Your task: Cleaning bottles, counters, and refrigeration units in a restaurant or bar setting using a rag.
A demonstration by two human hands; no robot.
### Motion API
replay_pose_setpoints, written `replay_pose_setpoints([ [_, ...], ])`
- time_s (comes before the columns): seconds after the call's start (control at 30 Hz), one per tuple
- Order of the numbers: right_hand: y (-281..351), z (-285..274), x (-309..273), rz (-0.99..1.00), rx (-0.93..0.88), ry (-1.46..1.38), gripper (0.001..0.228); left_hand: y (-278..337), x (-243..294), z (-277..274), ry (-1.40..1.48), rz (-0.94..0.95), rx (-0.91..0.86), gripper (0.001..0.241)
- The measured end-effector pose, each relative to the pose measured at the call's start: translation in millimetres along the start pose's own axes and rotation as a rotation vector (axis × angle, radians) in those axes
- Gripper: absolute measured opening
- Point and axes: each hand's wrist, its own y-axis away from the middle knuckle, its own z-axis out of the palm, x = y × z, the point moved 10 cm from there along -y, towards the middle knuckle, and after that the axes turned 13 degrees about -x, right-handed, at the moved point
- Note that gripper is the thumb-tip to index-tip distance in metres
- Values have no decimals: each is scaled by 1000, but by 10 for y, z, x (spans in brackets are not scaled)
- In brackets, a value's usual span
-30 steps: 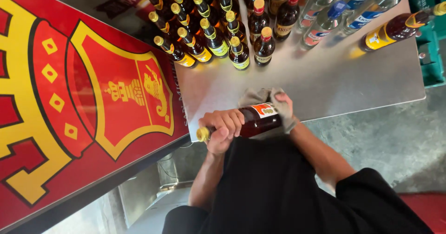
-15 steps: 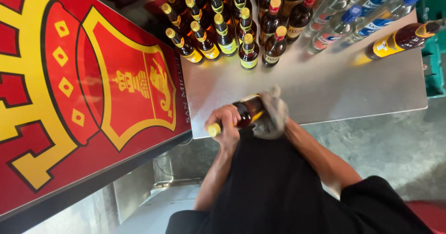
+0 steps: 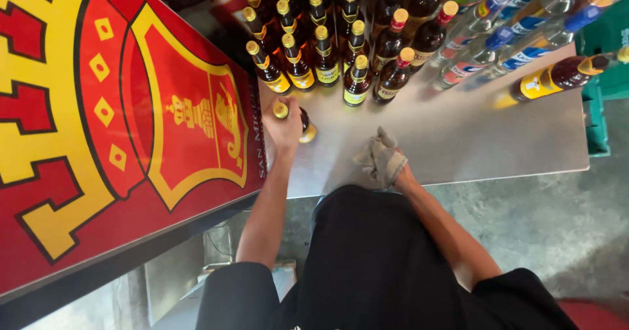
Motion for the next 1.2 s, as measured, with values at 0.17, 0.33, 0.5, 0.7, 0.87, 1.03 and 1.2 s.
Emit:
replay_pose_setpoints([
  [0.17, -153, -484, 394, -43, -76, -44, 50, -382, -214, -93, -150, 35, -46, 18],
  [0.33, 359, -478, -43, -212, 123, 243, 21, -603, -459, -254, -110, 96, -48, 18],
  [0.5, 437, -579, 6, -146, 154, 247, 26, -672, -423, -308, -234, 122, -98, 22],
  [0.7, 403, -439, -25, -85, 110, 76, 25, -756, -612, -366, -148, 98, -94, 23],
  [0.87, 239, -722, 214, -160, 93, 84, 18, -778, -661, -378, -140, 95, -99, 25],
  [1.03, 177, -659, 56, -529, -184, 324, 15, -776, -696, -397, -121, 41, -109, 26],
  [1.2, 356, -519, 88, -137, 74, -252, 13, -826, -749, -384, -105, -9, -117, 26],
])
